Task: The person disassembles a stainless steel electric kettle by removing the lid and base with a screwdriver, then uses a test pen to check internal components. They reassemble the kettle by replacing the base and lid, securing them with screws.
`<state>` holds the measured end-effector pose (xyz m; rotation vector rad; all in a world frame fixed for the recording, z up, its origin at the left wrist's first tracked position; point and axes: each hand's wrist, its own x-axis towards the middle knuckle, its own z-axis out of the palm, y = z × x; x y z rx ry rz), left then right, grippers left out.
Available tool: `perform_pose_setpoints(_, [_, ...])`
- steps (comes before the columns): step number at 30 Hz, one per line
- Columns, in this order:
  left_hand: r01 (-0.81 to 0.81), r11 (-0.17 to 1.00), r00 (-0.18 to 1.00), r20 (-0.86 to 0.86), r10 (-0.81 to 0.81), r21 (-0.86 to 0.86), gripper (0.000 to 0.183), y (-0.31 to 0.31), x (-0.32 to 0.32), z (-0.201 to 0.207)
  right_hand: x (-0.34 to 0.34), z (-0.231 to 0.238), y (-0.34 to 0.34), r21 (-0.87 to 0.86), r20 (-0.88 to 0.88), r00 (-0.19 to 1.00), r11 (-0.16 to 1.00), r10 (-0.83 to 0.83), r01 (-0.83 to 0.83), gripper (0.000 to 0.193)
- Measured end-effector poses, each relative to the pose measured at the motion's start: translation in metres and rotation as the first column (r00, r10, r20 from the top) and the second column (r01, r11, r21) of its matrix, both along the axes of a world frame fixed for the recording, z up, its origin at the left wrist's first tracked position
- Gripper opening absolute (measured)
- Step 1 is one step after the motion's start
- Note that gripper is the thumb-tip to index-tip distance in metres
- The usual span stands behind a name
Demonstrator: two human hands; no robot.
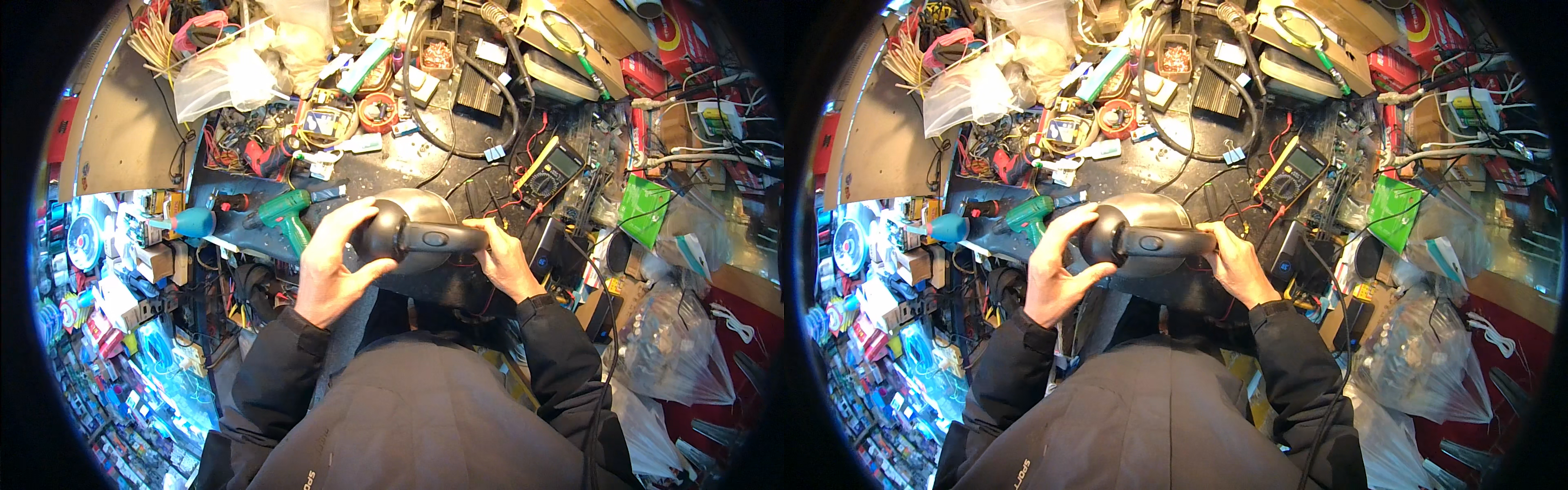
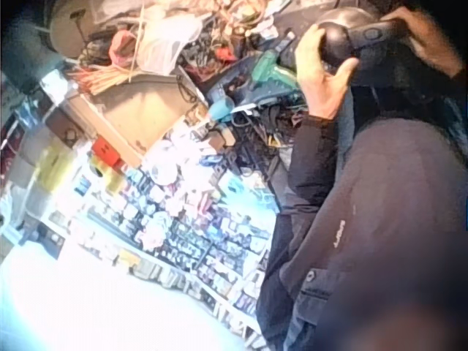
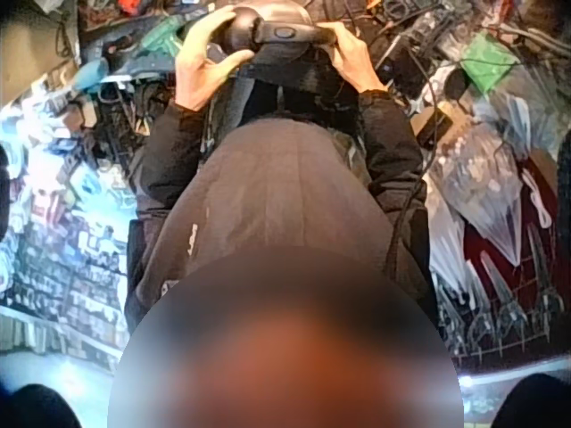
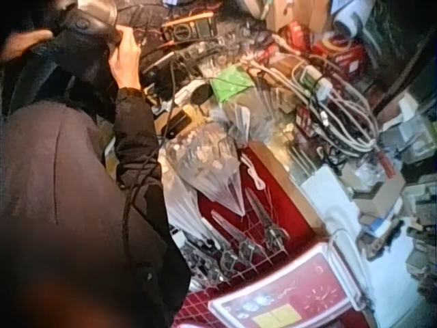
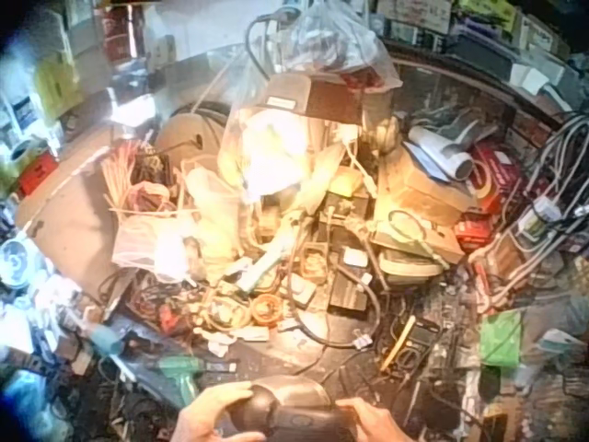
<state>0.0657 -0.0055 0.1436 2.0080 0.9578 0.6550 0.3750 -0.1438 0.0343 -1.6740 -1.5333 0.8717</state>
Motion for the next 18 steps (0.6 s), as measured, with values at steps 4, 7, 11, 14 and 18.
perform_pose_setpoints(4, [-0.006, 0.998, 1.0, 0.007, 0.005, 0.061, 0.077, -0.005, 0.001, -0.007, -0.014, -0.023, -0.004, -0.049, -0.05, 0.999, 0.999, -0.016, 0.014, 0.059])
perform_pose_setpoints(7, [-0.058, 0.997, 0.998, -0.021, 0.06, 0.055, 0.073, -0.002, -0.004, -0.004, -0.033, -0.039, 0.001, -0.018, -0.122, 0.992, 0.999, -0.03, 0.028, 0.058])
perform_pose_setpoints(11, [-0.005, 0.968, 0.994, -0.109, 0.033, 0.251, 0.066, -0.01, -0.003, -0.002, -0.048, -0.052, 0.005, 0.072, -0.093, 0.995, 0.997, -0.026, 0.033, 0.056])
perform_pose_setpoints(14, [-0.008, 0.94, 0.99, -0.129, 0.055, 0.34, 0.057, -0.023, 0.011, -0.009, -0.05, -0.056, 0.001, 0.024, -0.099, 0.993, 0.997, -0.066, 0.068, 0.055])
perform_pose_setpoints(18, [0.03, 0.875, 0.982, -0.179, 0.065, 0.483, 0.046, -0.033, 0.026, -0.013, -0.047, -0.059, -0.005, 0.054, -0.096, 0.994, 0.997, -0.054, 0.06, 0.061])
